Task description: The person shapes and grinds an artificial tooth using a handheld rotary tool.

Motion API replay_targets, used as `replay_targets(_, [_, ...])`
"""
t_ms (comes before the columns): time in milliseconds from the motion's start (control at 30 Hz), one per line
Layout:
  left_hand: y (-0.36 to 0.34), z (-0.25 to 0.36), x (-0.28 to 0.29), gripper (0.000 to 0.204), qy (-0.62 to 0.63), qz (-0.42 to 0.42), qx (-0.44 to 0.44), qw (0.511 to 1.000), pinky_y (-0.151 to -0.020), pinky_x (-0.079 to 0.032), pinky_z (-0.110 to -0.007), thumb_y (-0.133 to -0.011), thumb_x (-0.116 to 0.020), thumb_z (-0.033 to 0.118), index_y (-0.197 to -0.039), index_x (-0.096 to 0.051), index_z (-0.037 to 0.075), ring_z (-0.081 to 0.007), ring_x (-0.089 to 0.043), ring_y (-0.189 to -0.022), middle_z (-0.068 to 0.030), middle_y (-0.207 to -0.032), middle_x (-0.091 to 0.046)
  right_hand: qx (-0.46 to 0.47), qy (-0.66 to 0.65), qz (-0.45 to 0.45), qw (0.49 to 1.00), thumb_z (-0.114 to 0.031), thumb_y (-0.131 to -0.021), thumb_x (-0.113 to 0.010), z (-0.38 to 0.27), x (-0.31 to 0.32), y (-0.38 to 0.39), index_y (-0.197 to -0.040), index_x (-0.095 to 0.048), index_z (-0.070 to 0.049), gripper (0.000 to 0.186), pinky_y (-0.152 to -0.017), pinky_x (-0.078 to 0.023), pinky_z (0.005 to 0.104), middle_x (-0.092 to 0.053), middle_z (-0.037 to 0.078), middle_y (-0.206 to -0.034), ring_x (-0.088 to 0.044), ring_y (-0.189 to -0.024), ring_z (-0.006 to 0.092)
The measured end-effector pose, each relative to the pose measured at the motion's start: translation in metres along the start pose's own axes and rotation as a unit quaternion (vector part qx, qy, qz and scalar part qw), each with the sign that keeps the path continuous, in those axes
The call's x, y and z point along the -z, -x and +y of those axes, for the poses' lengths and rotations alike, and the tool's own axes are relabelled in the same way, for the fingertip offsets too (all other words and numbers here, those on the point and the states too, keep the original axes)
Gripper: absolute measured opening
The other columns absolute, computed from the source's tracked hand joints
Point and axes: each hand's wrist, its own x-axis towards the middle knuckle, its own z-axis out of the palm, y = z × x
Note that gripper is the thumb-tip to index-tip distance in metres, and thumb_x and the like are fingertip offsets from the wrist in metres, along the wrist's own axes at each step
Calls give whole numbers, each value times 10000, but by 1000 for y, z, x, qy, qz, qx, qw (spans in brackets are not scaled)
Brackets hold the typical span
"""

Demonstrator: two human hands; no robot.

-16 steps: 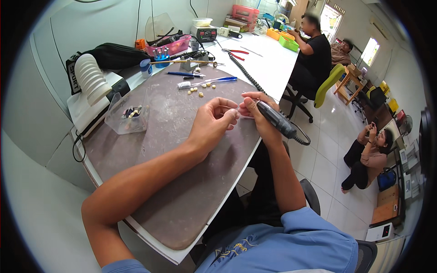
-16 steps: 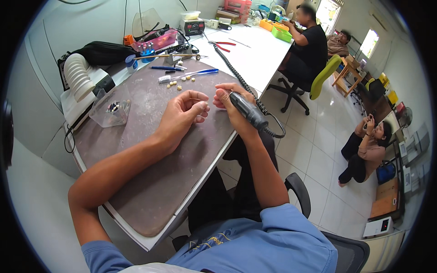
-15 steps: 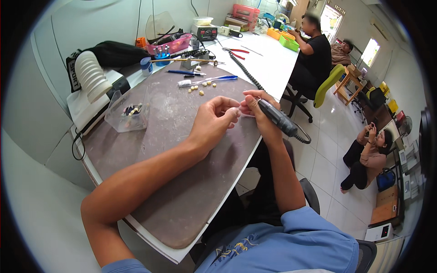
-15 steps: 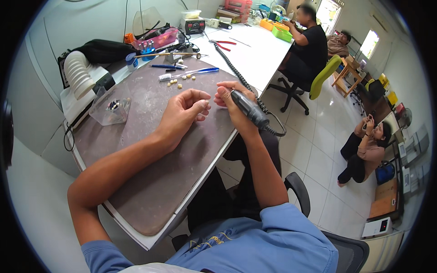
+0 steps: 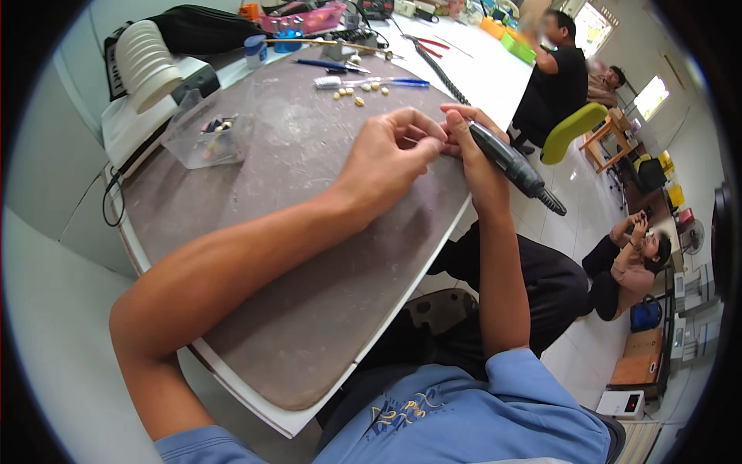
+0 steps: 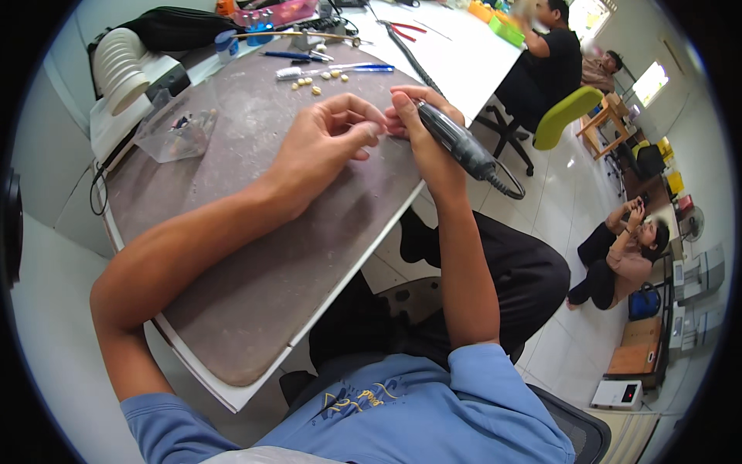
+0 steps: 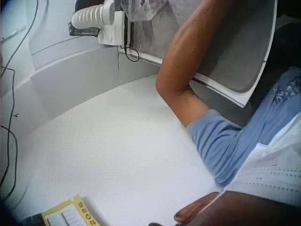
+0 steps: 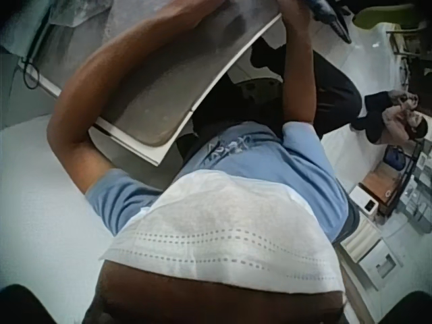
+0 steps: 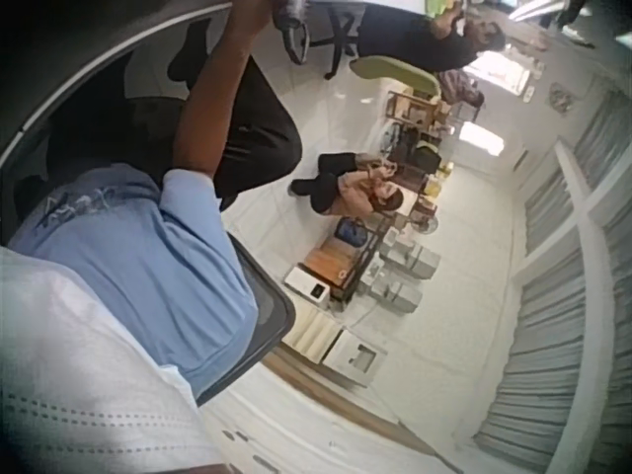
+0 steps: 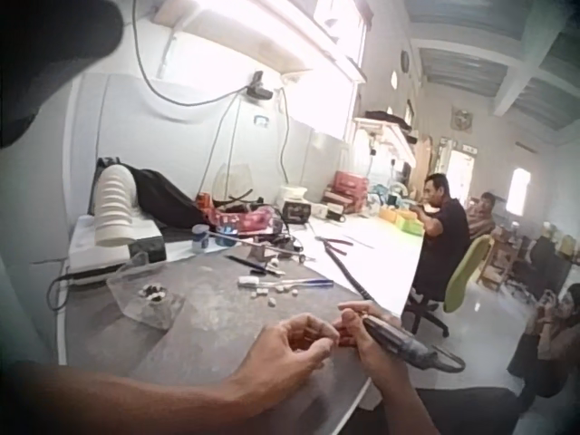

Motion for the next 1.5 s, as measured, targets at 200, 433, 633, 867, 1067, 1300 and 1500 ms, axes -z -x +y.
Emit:
replay_targets(200, [6, 18, -1, 125, 32, 18, 50, 998, -715, -487, -247, -887, -587, 143, -952, -620, 41, -102, -586, -791, -47, -848, -633, 11, -54, 9, 998, -225, -879, -647, 2, 0, 0, -947, -656, -11, 224, -626, -538, 223, -663, 77, -745, -651, -674, 122])
replay_targets(433, [5, 8, 4, 163, 50, 17, 110, 993, -748, -463, -223, -909, -592, 194, -998, -599, 57, -88, -576, -845, -46, -930, -638, 50, 17, 27, 998, -297, -854, -664, 15, 3, 3, -913, -672, -45, 259, -558, -515, 243, -670, 77, -656, -661, -608, 105])
replay_targets(633, [5, 8, 4, 160, 72, -9, 113, 991, -749, -466, -207, -904, -598, 159, -1003, -597, 33, -83, -581, -839, -54, -941, -645, 32, -16, 33, 999, -307, -858, -662, 3, 12, 5, -917, -668, -48, 266, -566, -513, 228, -662, 65, -665, -653, -611, 102])
replay_targets(867, [6, 11, 9, 175, 76, 8, 136, 988, -784, -471, -215, -896, -605, 134, -1021, -596, 12, -98, -589, -846, -66, -947, -648, -23, -121, -26, 992, -247, -884, -639, 28, 49, -38, -925, -629, -25, 227, -616, -538, 225, -666, 65, -750, -651, -692, 116])
replay_targets(1067, [2, 15, 9, 188, 59, 5, 137, 989, -819, -471, -236, -888, -609, 117, -1033, -603, -2, -106, -604, -876, -81, -960, -655, 73, 121, 194, 971, -260, -826, -706, 79, 104, -89, -918, -556, -58, 268, -830, -482, 302, -678, 113, -915, -647, -881, 188])
replay_targets(1300, [3, 21, 9, 122, 13, 10, 169, 986, -751, -491, -241, -877, -594, 51, -979, -582, -14, -113, -602, -806, -102, -916, -650, 46, -29, 322, 945, -123, -640, -854, 171, 171, -159, -970, -495, 1, 503, -779, -468, 264, -566, 107, -985, -553, -877, 151])
replay_targets(1500, [9, 23, 8, 141, 22, -28, 171, 985, -844, -488, -271, -859, -572, -45, -999, -593, -50, -143, -612, -908, -117, -956, -632, -88, -140, 242, 956, -113, -705, -796, 207, 199, -170, -937, -559, -8, 348, -749, -494, 288, -597, 73, -887, -588, -817, 153])
